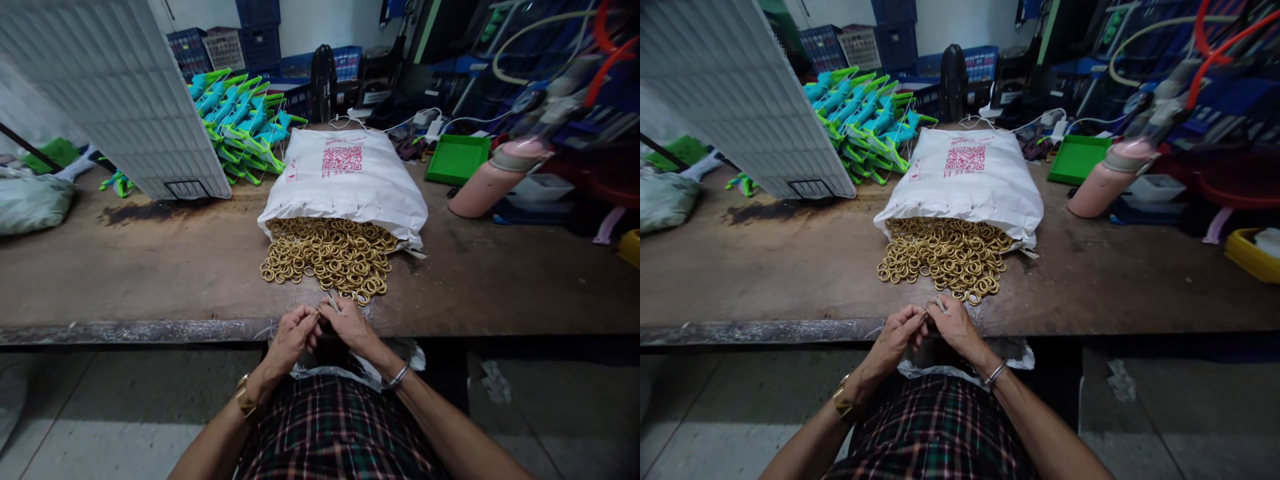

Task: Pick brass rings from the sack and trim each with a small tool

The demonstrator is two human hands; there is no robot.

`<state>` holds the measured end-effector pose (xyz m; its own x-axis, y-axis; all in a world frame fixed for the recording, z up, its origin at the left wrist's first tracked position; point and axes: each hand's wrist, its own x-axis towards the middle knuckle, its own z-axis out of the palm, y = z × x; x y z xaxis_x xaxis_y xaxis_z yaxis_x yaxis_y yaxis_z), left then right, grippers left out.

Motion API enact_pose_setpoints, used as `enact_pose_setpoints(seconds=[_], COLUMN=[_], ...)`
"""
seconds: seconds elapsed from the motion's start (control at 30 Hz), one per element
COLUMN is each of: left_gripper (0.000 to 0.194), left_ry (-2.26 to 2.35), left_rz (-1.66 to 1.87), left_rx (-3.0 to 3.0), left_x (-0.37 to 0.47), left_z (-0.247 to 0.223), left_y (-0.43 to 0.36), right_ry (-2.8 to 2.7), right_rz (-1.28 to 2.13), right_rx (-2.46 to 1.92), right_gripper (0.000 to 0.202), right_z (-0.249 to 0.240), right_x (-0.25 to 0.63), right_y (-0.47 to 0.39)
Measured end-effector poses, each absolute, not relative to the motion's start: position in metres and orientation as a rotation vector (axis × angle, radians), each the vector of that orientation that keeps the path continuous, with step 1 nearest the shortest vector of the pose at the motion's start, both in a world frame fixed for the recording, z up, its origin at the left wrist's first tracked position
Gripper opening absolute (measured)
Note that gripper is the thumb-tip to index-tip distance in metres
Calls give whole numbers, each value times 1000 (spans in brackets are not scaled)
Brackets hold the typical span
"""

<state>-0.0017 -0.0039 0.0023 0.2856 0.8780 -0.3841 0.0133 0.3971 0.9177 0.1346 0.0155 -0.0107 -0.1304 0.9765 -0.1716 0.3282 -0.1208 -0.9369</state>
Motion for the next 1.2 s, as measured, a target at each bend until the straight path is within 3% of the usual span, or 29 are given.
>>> enact_pose_setpoints(seconds=[1.0, 1.2], left_gripper=[29, 32], left_ry=[1104, 1129], left_rz=[768, 849], left_rx=[1008, 934], left_x=[-5, -5], left_z=[-5, -6], left_y=[-7, -9], right_ry=[-1550, -1841], right_rz=[1172, 916], right_rx=[-1455, -1594], right_gripper=[24, 19], right_z=[-18, -16], right_x=[132, 135], right_y=[10, 1])
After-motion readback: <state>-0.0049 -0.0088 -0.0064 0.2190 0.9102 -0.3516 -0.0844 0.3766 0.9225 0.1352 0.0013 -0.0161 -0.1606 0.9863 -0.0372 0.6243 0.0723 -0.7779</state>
